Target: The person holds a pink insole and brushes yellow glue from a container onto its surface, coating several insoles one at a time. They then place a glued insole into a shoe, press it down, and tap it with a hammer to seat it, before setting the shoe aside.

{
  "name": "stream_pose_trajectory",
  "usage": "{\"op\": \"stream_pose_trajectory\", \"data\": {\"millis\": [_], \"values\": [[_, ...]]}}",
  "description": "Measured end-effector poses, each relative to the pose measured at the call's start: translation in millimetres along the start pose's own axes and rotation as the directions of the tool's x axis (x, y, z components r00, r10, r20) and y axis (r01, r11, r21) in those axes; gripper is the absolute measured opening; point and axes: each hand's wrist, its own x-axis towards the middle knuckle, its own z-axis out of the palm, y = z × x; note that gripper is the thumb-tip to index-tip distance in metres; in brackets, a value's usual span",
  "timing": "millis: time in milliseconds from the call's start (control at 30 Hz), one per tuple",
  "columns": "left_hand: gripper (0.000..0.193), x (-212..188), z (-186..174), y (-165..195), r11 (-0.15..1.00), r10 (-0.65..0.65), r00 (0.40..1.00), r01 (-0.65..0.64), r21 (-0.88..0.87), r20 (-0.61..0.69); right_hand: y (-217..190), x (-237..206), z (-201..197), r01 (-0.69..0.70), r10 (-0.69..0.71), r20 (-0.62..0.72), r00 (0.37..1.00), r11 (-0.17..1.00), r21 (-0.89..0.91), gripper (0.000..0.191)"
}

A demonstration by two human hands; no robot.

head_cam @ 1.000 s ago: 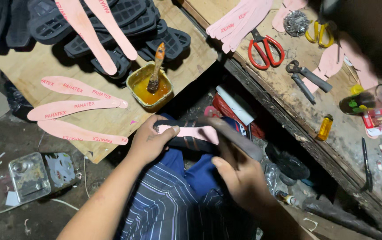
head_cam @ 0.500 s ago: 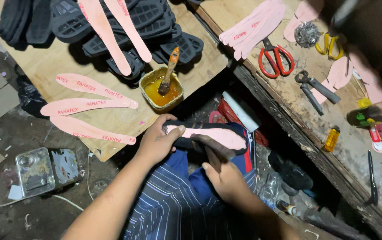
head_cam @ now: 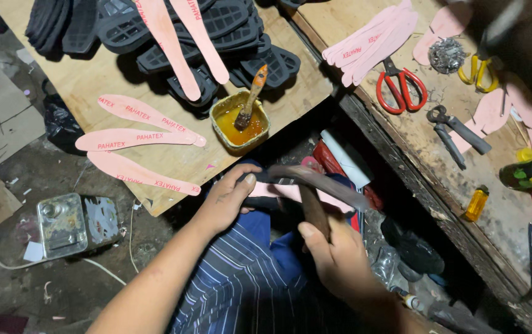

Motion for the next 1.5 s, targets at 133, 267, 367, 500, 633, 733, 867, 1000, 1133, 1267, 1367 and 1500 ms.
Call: {"op": "stream_pose_trajectory", "data": {"millis": [133,267,367,500,633,733,867,1000,1133,1267,1367,1500], "values": [[0.05,-1,-3,-10,0.999,-0.016,0.999,0.017,0.032,-0.029,-2,4,24,0.196,-0.188,0.062,0.98,0.965,-0.173,0.039],[0.067,4,-7,-15,0.997,-0.072,0.997,0.071,-0.044,-0.009,13,3,36,0.012,-0.005,0.195,0.981,0.999,-0.037,0.05],[0.073,5,-5,-14,0.991,-0.115,0.993,0.113,-0.077,-0.021,17,9,47,0.269,-0.269,-0.02,0.963,0.959,0.091,0.045],[0.077,4,-1,-10,0.994,-0.075,0.997,0.072,-0.085,-0.025,8,24,42,0.072,-0.033,0.178,0.984,0.972,-0.222,0.046],[0.067,-8,-3,-10,0.997,0.034,0.999,-0.034,-0.073,0.005,1,6,18,0.32,-0.319,-0.042,0.947,0.948,0.007,0.046],[0.056,-12,1,-10,0.995,0.064,0.997,-0.061,0.077,-0.032,3,-9,13,0.05,-0.044,-0.043,0.998,0.989,0.142,0.036],[0.042,-15,8,-1,0.986,0.089,0.982,-0.063,0.156,-0.167,13,7,29,0.122,-0.146,-0.117,0.982,0.974,-0.192,0.041],[0.041,-20,6,17,0.871,0.283,0.944,-0.18,0.457,-0.167,52,-15,10,-0.118,0.118,0.009,0.993,0.993,0.018,0.038],[0.042,-30,10,34,0.528,0.395,0.914,-0.141,0.837,-0.095,126,-68,-11,-0.298,0.284,0.126,0.951,0.948,0.111,0.037],[0.067,-32,32,46,0.265,0.578,0.793,-0.408,0.874,0.194,182,-106,-10,-0.283,0.316,0.226,0.922,0.945,-0.165,0.037],[0.089,-24,50,58,0.212,0.5,0.818,-0.432,0.876,0.283,187,-118,-20,-0.255,0.419,0.305,0.855,0.853,-0.456,0.039],[0.092,-12,61,75,0.499,0.19,0.959,-0.281,0.82,0.212,150,-114,-28,-0.282,0.284,-0.062,0.957,0.959,0.029,0.047]]}}
